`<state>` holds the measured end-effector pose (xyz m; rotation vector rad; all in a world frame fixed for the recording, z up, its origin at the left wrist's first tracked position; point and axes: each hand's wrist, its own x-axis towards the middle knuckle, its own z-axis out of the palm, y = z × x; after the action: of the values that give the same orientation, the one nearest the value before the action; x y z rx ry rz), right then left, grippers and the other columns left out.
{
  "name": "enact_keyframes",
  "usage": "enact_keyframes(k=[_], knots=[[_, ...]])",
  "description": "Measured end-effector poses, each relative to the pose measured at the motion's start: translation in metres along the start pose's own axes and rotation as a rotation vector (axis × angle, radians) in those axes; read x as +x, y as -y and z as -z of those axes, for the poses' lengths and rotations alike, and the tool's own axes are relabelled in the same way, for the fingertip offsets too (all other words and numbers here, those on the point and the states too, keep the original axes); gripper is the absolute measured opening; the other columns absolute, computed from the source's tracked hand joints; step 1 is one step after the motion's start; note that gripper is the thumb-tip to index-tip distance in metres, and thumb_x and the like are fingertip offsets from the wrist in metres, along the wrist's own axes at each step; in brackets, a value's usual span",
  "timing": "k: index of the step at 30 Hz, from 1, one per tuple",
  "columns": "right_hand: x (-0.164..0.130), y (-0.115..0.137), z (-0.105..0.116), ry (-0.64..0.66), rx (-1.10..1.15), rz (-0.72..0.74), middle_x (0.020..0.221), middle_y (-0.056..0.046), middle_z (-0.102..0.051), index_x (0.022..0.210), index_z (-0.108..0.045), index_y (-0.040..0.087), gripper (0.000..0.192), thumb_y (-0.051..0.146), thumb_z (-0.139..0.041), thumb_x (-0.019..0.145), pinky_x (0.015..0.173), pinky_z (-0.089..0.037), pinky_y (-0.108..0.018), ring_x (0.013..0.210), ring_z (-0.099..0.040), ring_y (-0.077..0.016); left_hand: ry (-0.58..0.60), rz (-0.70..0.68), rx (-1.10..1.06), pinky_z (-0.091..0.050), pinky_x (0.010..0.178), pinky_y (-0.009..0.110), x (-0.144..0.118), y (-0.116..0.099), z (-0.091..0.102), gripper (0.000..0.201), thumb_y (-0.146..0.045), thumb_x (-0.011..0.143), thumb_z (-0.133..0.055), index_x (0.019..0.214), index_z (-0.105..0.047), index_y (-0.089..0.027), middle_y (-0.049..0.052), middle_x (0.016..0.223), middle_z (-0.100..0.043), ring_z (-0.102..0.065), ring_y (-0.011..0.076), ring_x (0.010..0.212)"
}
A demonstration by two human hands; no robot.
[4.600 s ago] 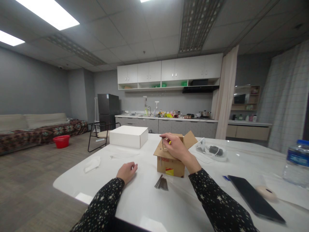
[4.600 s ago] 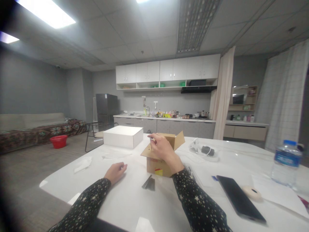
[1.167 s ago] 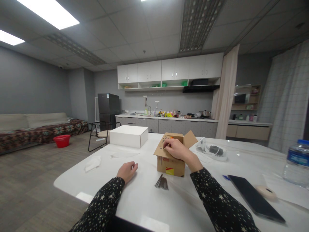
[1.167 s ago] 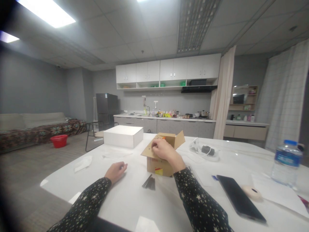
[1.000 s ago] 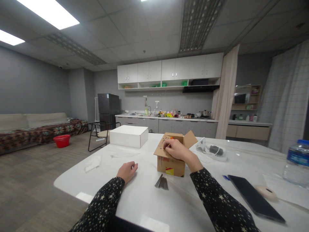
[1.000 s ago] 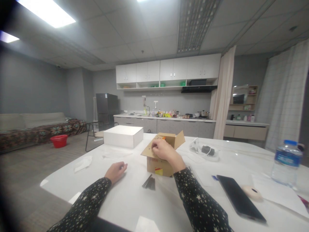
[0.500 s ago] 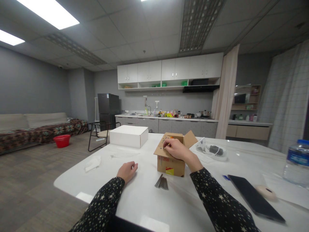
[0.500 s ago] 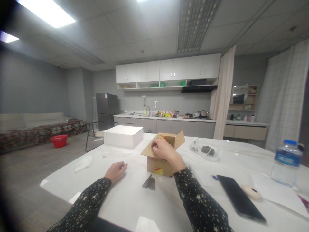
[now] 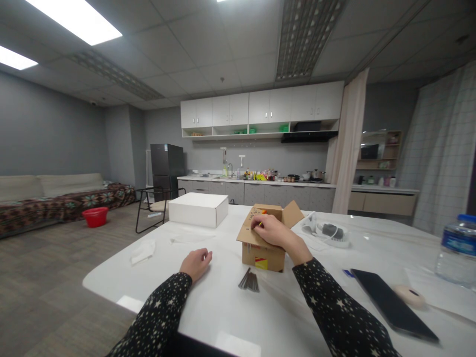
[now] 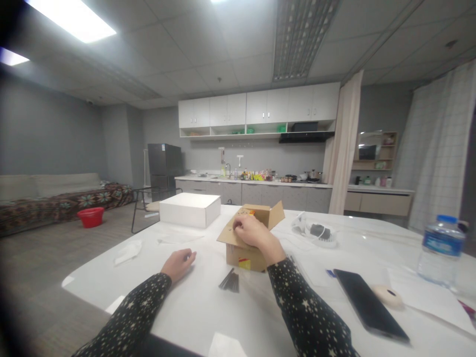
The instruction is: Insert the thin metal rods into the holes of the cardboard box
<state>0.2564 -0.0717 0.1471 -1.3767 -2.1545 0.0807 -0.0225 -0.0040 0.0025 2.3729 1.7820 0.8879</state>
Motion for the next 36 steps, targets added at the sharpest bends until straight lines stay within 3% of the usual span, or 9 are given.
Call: enact_keyframes(k=[36], knots=[[-0.0031,0.0022,0.0046,0.029,-0.001,0.017,0.093,-0.005,-0.070,0.083,-0.069,0.019,0.021,0.013,-0.049,0.080,0.080,-0.043,-0.028,0.089,-0.061,-0.0192,0.001,-0.003,0.015,-0.031,0.061,0.024,-0.0008,-0.0001,0.0004,0.039,-0.043,0.086,-0.037,0.062,-0.056,-0.019,0.001,0.059,-0.057,-0.050,0.0144,0.060]])
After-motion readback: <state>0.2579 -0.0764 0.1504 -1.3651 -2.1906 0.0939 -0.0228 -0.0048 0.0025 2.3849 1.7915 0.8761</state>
